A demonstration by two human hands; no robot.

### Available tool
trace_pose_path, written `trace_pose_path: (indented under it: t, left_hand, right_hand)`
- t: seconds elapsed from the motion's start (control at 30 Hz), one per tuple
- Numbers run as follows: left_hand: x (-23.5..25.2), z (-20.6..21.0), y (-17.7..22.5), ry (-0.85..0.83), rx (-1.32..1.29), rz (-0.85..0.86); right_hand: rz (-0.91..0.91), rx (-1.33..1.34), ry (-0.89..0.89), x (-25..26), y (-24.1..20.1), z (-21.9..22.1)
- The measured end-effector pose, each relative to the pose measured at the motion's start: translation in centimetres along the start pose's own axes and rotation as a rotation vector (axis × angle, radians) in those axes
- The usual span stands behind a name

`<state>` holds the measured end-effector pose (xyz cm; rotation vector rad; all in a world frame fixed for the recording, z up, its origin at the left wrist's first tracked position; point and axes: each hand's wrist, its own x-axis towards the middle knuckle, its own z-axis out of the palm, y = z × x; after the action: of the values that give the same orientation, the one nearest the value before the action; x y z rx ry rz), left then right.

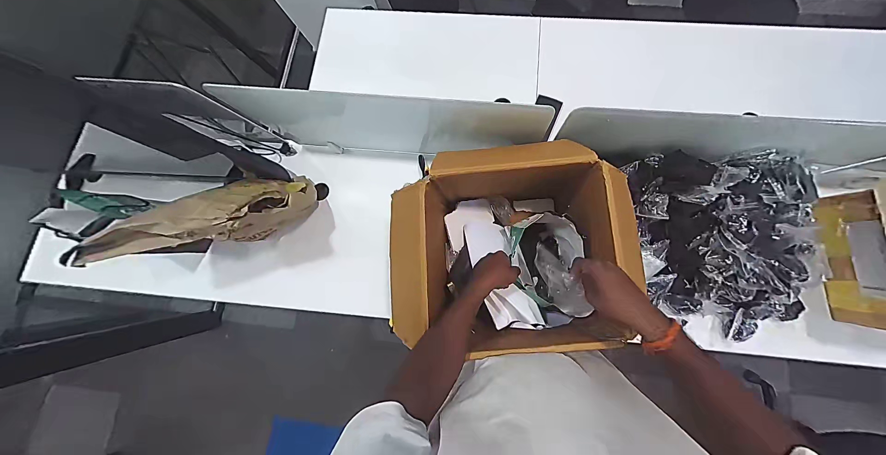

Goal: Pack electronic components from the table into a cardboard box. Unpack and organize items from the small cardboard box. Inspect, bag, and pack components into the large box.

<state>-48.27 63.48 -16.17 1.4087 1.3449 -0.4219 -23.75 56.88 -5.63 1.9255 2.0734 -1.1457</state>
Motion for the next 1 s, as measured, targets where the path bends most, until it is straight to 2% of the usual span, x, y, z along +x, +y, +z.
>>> trace_pose_path:
  t: [0.13,0.17,0.23,0.3,0.37,0.4,0.43,0.47,0.53,0.63,0.73,0.9,1.0]
  left_hand:
    - [0.0,0.0,0.4,0.062,0.104,0.037]
    - [0.2,0.0,0.4,0.077,0.12,0.042]
    - [0.5,0.2,0.2,0.088,0.133,0.05]
    - [0.7,0.3,-0.1,0.088,0.142,0.054]
    - [1.0,0.5,-0.3,0.077,0.151,0.062]
    - [1.1,0.5,-0.3,0.073,0.158,0.061]
    - [1.2,0.5,-0.2,0.076,0.161,0.056]
    - [1.2,0.5,-0.2,0.079,0.156,0.052]
    - [1.1,0.5,-0.4,0.082,0.142,0.048]
    - [1.2,0.5,-0.6,0.083,0.134,0.057]
    - [1.3,0.5,-0.5,0.09,0.128,0.062]
    - [1.2,0.3,-0.5,0.082,0.139,0.049]
    - [1.4,0.4,-0.6,0.083,0.144,0.052]
  right_hand:
    - [-0.116,0.977,0.264,-0.4,2.0,-1.1]
    - [-0.136,1.18,0.3,-0.5,2.1,-1.2]
    - [-0.152,1.426,0.361,-1.2,1.8,-1.6]
    - [-0.072,1.46,0.474,-2.4,1.3,-2.0]
    - [0.063,1.373,0.706,-3.2,1.2,-2.0]
    - [0.081,1.362,0.816,-3.1,1.3,-1.9]
    - [0.039,1.477,0.846,-2.8,1.8,-1.7]
    - [-0.023,1.585,0.803,-2.6,2.4,-1.7]
    - [-0.037,1.445,0.668,-3.2,2.5,-1.9]
    - [-0.005,1.535,0.493,-2.9,2.2,-1.6]
    - [-0.047,1.493,0.507,-2.7,3.4,-1.7]
    - [-0.222,1.385,0.423,-2.9,6.7,-2.5]
    - [-0.192,1.325,0.511,-2.8,7.7,-2.7]
